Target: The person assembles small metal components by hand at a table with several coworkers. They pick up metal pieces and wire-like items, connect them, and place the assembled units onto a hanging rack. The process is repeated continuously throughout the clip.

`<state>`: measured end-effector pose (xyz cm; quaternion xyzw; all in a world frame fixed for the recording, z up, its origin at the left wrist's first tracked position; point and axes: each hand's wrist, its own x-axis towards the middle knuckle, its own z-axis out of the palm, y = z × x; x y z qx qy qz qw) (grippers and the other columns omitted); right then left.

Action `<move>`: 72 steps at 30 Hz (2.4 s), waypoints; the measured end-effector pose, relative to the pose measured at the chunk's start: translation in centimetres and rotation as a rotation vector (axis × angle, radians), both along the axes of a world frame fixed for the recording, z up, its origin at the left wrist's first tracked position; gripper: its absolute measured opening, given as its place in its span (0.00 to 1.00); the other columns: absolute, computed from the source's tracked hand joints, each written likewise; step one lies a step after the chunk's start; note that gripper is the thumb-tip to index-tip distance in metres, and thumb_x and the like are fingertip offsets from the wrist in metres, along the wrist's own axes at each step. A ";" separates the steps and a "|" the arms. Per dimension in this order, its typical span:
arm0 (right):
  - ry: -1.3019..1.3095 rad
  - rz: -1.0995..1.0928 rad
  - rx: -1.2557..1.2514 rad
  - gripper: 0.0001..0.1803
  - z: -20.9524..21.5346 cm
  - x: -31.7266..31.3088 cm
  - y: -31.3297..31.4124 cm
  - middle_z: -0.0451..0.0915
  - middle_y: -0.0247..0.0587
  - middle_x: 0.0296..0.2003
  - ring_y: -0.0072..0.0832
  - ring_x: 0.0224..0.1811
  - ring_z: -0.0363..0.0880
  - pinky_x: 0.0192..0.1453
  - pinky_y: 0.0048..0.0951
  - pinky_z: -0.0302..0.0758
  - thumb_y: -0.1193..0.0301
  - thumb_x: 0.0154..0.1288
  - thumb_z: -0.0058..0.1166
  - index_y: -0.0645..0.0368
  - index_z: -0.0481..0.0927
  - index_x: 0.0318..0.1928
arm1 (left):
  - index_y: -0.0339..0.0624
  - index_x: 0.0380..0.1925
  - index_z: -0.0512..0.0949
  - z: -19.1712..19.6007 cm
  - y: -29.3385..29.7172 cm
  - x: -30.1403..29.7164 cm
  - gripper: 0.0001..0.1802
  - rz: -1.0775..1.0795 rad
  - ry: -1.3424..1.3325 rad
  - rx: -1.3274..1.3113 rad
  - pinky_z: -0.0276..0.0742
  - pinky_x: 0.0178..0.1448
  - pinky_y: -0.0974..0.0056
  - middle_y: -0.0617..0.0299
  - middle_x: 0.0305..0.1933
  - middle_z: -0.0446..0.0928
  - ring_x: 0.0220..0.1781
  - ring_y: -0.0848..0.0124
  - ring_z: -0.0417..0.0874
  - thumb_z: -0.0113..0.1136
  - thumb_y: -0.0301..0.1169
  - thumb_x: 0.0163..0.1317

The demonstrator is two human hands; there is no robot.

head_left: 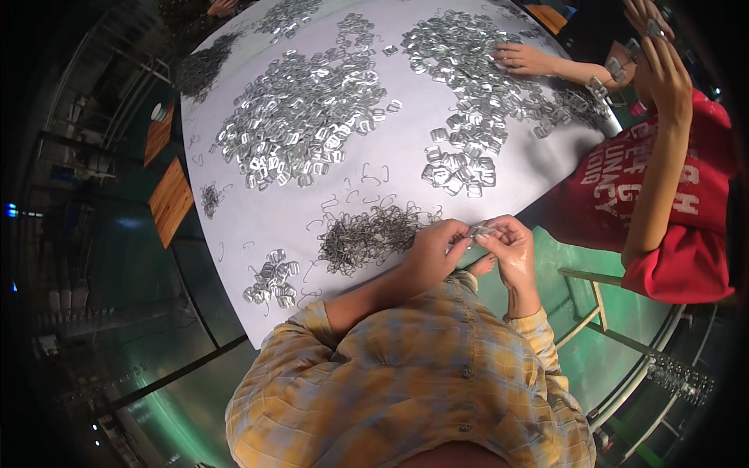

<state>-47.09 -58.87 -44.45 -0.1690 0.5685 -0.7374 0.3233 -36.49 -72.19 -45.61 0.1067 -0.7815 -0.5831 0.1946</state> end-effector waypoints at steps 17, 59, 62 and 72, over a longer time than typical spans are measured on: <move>0.139 -0.030 0.128 0.09 2.2 0.7 1.2 0.80 0.36 0.30 0.18 0.32 0.76 0.38 0.19 0.73 0.83 0.55 0.60 0.66 0.75 0.36 | 0.39 0.25 0.81 -1.3 -13.7 6.8 0.03 0.427 -0.443 -0.848 0.75 0.39 0.54 0.54 0.28 0.77 0.34 0.54 0.79 0.58 0.25 0.52; 0.318 -0.002 0.106 0.10 0.2 1.5 1.1 0.81 0.38 0.31 0.18 0.31 0.76 0.37 0.21 0.73 0.79 0.51 0.64 0.65 0.80 0.35 | 0.36 0.34 0.73 2.2 -1.5 -0.2 0.04 -0.110 0.120 -0.102 0.74 0.40 0.66 0.55 0.32 0.79 0.33 0.66 0.81 0.56 0.20 0.58; 0.253 -0.040 0.036 0.12 -1.5 0.2 1.0 0.80 0.42 0.34 0.21 0.32 0.77 0.40 0.22 0.73 0.75 0.52 0.65 0.65 0.80 0.38 | 0.36 0.34 0.72 2.6 -1.1 -0.2 0.05 -0.092 0.138 -0.074 0.74 0.38 0.64 0.53 0.32 0.77 0.32 0.62 0.80 0.55 0.20 0.58; 1.048 -0.299 0.797 0.19 -7.5 -4.3 -4.5 0.73 0.43 0.35 0.42 0.42 0.73 0.45 0.40 0.70 0.65 0.45 0.67 0.60 0.78 0.37 | 0.35 0.35 0.67 1.7 -0.5 -1.2 0.03 -0.201 0.113 0.029 0.69 0.40 0.71 0.59 0.33 0.74 0.34 0.77 0.72 0.50 0.20 0.63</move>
